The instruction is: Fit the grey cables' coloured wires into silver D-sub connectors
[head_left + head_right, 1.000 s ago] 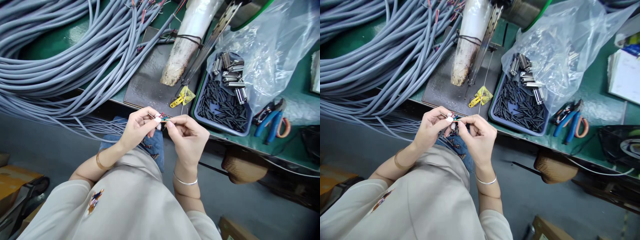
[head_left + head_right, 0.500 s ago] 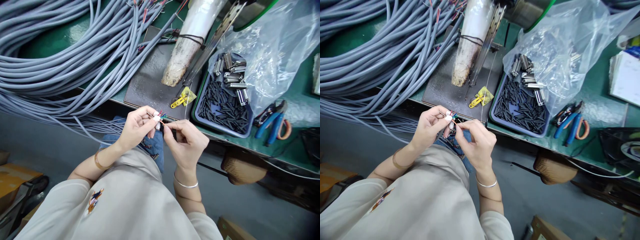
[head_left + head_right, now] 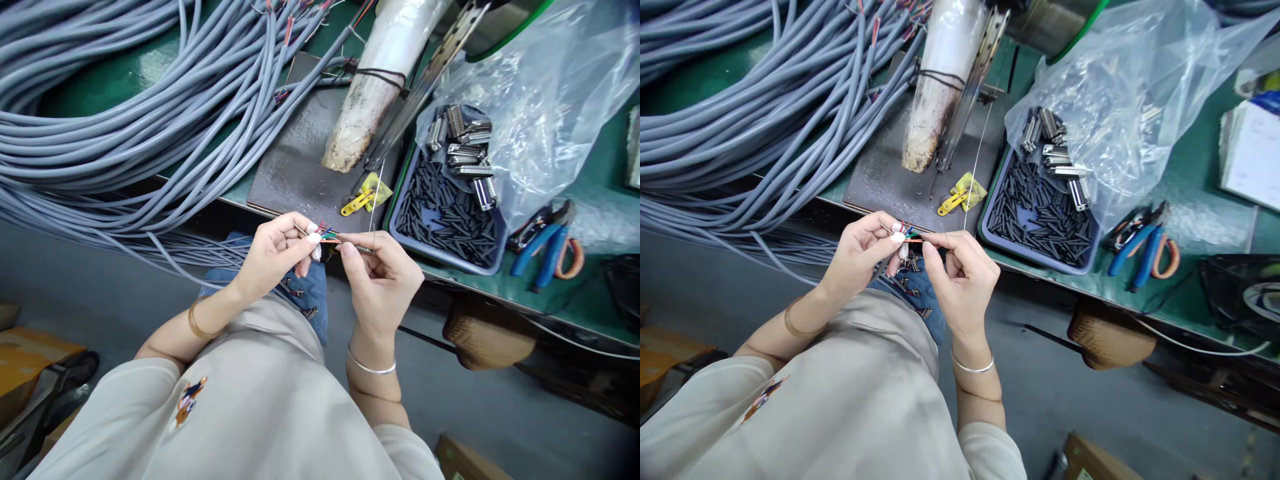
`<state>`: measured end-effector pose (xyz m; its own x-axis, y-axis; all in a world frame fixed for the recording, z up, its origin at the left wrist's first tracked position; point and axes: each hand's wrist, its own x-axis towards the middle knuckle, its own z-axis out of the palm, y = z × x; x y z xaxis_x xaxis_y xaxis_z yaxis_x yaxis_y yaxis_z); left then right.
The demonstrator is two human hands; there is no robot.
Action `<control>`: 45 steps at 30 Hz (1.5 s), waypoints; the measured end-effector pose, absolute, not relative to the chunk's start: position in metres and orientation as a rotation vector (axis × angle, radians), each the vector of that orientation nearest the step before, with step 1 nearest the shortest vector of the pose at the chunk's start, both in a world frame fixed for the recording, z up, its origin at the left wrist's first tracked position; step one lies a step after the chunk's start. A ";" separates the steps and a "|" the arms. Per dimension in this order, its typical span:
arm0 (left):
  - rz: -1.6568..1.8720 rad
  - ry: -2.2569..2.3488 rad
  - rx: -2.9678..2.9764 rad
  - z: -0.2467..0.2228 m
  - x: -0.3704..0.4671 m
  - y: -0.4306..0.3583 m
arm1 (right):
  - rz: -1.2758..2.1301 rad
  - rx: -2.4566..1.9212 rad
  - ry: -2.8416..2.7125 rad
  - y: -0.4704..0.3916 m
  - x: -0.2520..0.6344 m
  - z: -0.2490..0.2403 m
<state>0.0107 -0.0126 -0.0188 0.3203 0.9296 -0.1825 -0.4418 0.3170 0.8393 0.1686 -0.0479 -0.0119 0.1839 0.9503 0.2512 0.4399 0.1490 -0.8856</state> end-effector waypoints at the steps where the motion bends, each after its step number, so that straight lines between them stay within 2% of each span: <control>1: 1.029 0.763 0.769 -0.019 0.011 -0.013 | 0.650 -1.460 -1.411 -0.048 0.168 -0.012; 14: 1.016 0.766 0.783 -0.024 0.010 -0.014 | 0.677 -1.480 -1.397 -0.046 0.167 -0.010; 23: 0.979 0.707 0.692 -0.024 0.009 -0.011 | 0.470 -1.428 -1.311 -0.049 0.166 -0.008; 29: 0.781 0.346 0.734 -0.053 -0.010 0.002 | 0.301 -1.271 -1.298 -0.051 0.166 -0.010; 35: 0.727 0.336 0.735 -0.076 -0.019 0.000 | 0.227 -1.278 -1.421 -0.054 0.168 -0.017; 45: 0.777 0.370 0.740 -0.063 -0.020 -0.002 | 0.232 -1.296 -1.479 -0.055 0.167 -0.018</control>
<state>-0.0200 -0.0022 -0.0625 0.6680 0.7432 -0.0374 -0.4976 0.4834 0.7202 0.1674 -0.0545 -0.0176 0.2005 0.7909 0.5781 0.5760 0.3822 -0.7226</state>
